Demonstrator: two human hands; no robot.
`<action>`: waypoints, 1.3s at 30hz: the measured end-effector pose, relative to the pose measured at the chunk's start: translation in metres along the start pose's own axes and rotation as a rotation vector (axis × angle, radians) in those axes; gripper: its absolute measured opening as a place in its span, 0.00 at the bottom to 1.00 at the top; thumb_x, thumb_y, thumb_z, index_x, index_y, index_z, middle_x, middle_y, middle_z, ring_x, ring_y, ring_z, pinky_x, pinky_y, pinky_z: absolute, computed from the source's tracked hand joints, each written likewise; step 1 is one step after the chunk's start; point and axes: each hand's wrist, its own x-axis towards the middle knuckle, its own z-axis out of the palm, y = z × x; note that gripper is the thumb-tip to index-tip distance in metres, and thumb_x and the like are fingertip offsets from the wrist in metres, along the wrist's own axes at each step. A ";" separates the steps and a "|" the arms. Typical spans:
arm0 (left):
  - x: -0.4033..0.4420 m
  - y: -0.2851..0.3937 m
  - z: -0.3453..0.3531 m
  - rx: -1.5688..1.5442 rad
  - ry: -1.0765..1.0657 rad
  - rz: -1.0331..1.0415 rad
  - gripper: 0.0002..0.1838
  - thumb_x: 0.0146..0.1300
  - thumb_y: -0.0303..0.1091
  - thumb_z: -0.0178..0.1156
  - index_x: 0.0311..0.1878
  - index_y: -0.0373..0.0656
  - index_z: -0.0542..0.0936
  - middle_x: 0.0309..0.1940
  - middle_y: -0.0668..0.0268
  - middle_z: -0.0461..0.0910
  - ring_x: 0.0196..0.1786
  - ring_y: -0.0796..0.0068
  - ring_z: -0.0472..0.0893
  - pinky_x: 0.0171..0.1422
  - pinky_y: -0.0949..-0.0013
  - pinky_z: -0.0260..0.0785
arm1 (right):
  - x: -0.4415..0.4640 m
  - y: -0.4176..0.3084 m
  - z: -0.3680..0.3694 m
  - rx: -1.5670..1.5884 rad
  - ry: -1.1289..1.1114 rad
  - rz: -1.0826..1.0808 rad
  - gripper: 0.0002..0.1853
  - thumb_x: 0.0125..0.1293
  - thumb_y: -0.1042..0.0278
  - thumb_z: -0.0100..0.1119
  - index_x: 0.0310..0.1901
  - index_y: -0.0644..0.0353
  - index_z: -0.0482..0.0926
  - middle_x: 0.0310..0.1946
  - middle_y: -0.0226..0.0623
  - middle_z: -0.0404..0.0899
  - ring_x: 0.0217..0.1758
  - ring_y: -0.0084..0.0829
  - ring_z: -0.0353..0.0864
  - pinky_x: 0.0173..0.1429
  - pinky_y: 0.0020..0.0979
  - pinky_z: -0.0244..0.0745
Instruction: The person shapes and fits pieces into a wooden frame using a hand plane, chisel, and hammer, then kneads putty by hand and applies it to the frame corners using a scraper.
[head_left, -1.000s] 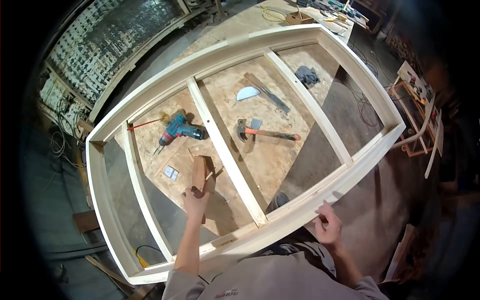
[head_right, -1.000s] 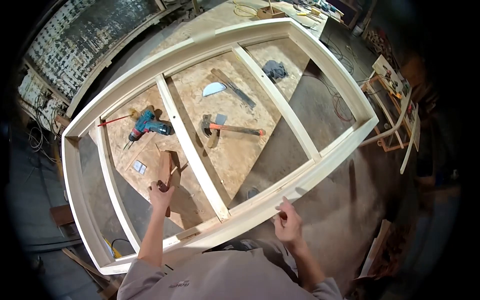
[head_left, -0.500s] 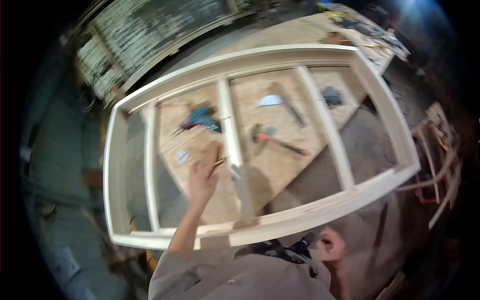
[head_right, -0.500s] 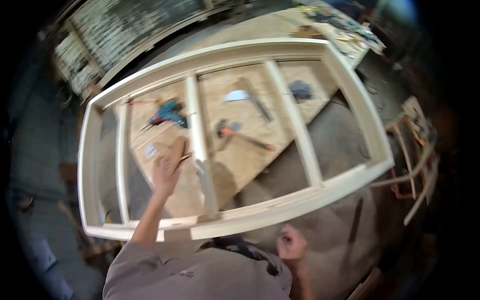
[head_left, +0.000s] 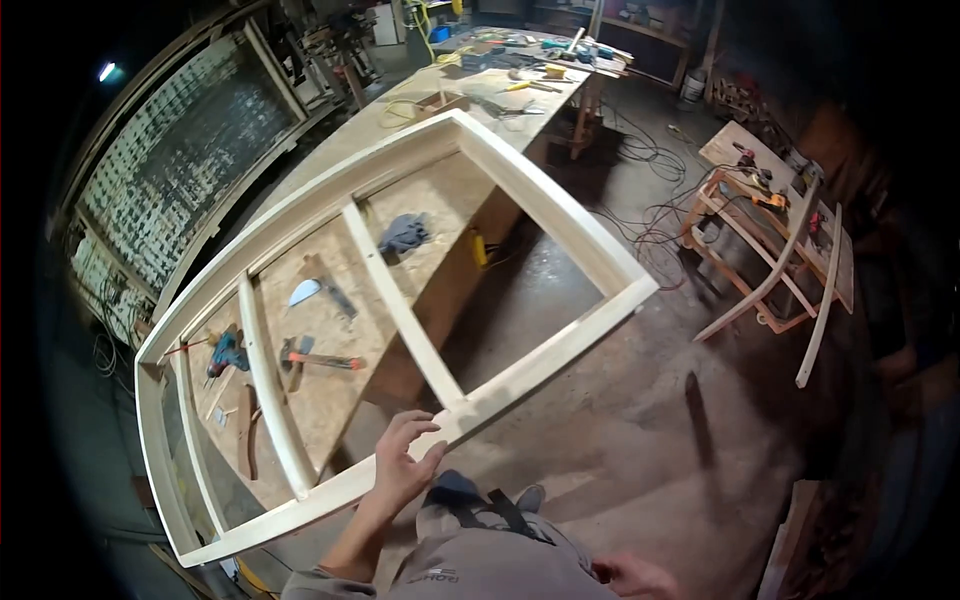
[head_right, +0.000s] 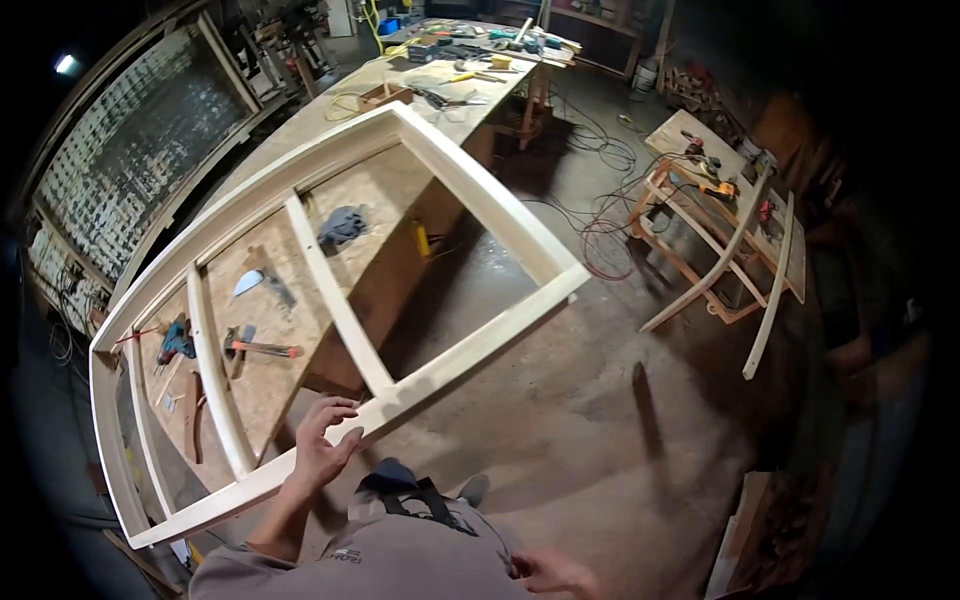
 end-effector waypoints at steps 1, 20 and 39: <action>0.014 0.010 0.018 0.032 -0.034 0.050 0.14 0.55 0.25 0.70 0.46 0.40 0.83 0.51 0.58 0.81 0.51 0.63 0.83 0.52 0.65 0.78 | -0.005 0.004 -0.009 0.028 0.075 0.015 0.08 0.64 0.69 0.67 0.38 0.62 0.78 0.25 0.32 0.75 0.29 0.21 0.71 0.37 0.30 0.71; 0.395 0.062 0.339 0.168 -0.161 0.289 0.12 0.56 0.30 0.70 0.44 0.42 0.81 0.49 0.58 0.80 0.54 0.55 0.79 0.56 0.57 0.75 | 0.109 0.130 -0.536 -0.437 0.714 0.376 0.12 0.61 0.62 0.65 0.42 0.61 0.83 0.34 0.50 0.86 0.41 0.53 0.86 0.49 0.45 0.80; 0.551 0.139 0.497 0.449 0.397 -0.639 0.11 0.51 0.23 0.68 0.40 0.40 0.82 0.41 0.57 0.81 0.49 0.52 0.80 0.54 0.57 0.73 | 0.420 -0.039 -1.043 -0.900 0.384 -0.408 0.04 0.60 0.71 0.60 0.34 0.60 0.76 0.31 0.49 0.81 0.37 0.54 0.82 0.41 0.49 0.77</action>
